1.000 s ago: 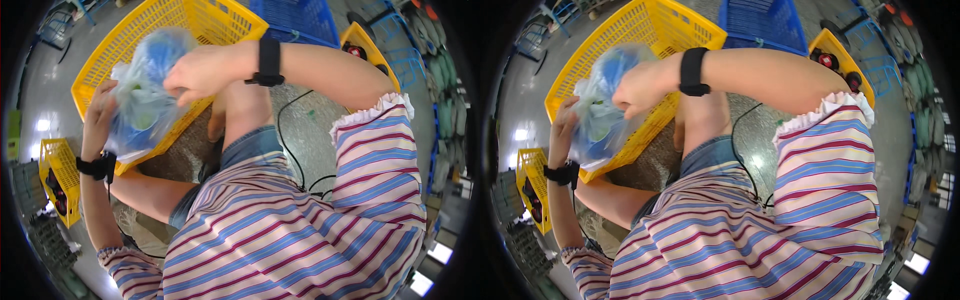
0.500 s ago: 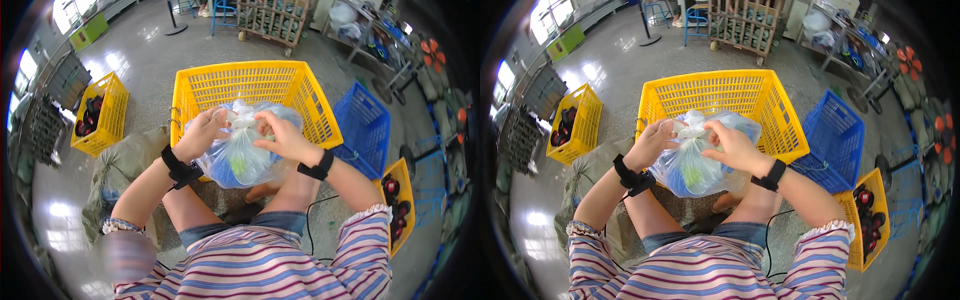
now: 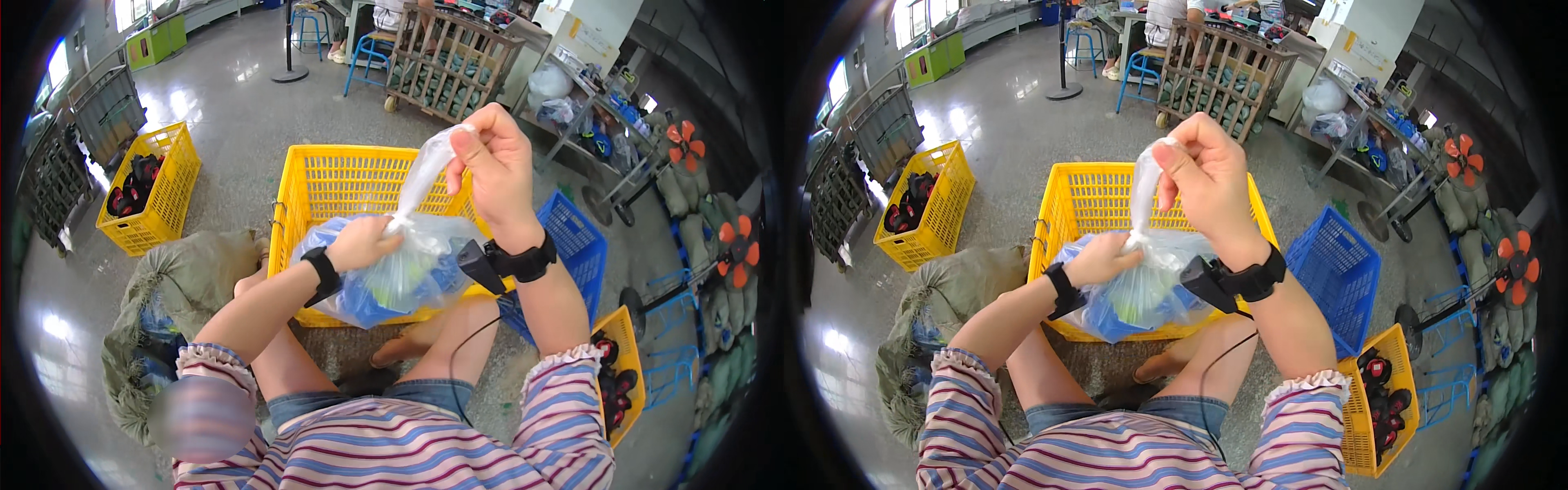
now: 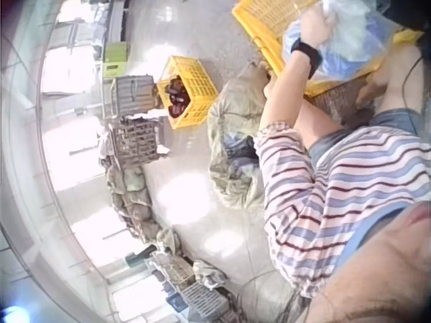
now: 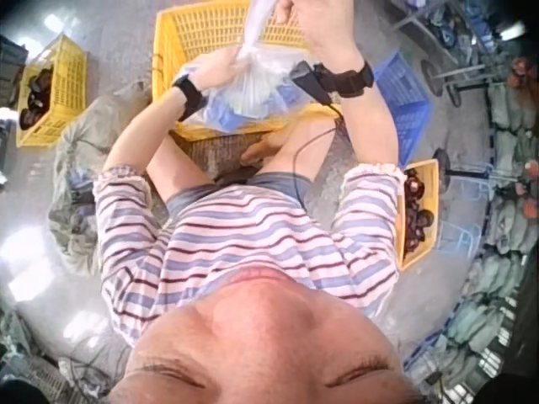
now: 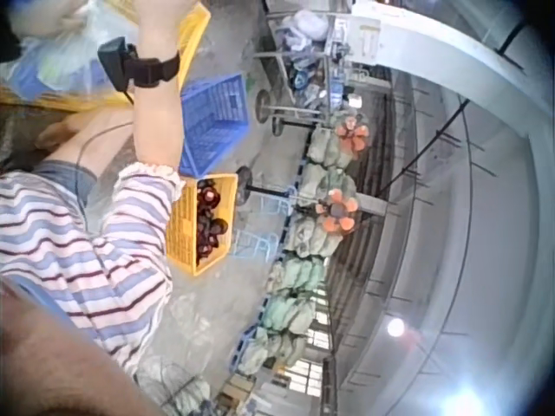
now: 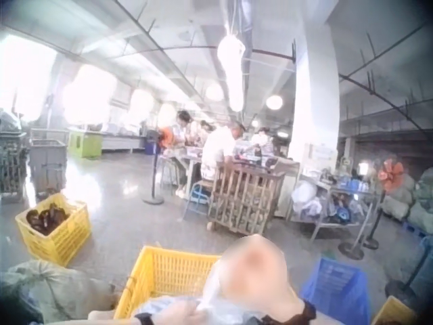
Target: The person sits on the floor and repeatedly takes blue and green slippers from a large sack, placing them into a yellow plastic crate. They also handle clear plastic bags, placing them into the crate alongside the slippers.
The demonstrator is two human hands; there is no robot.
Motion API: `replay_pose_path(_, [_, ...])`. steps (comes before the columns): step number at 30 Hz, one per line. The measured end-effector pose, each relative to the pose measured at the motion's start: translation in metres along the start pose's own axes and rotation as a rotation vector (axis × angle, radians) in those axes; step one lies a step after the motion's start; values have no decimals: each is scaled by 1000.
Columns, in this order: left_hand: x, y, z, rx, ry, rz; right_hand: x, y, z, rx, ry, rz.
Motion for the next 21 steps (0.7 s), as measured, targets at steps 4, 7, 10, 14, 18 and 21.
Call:
replay_pose_path(4, [27,-8,-14,56,294,37,37,1,32,-100,48,-28])
replay_pose_path(7, [28,-14,13,-80,448,31,45,44,100,-169,800,-422])
replay_pose_path(10, [38,-14,42,-103,-19,-68,1,67,138,-190,850,-501])
replay_pose_path(14, [81,-8,0,4,-227,22,72,36,149,-496,855,-237])
replay_pose_path(18, [102,-2,-13,75,-148,111,99,29,148,-385,781,-82])
replay_pose_path(21, [90,-3,-15,79,31,141,38,34,141,-235,713,-211])
Point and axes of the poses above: each hand's wrist, its own y-axis away from the middle knuckle, its own x-axis out of the back of the hand, z = x × y, the point moved 7 cm from there along -y, towards the middle knuckle
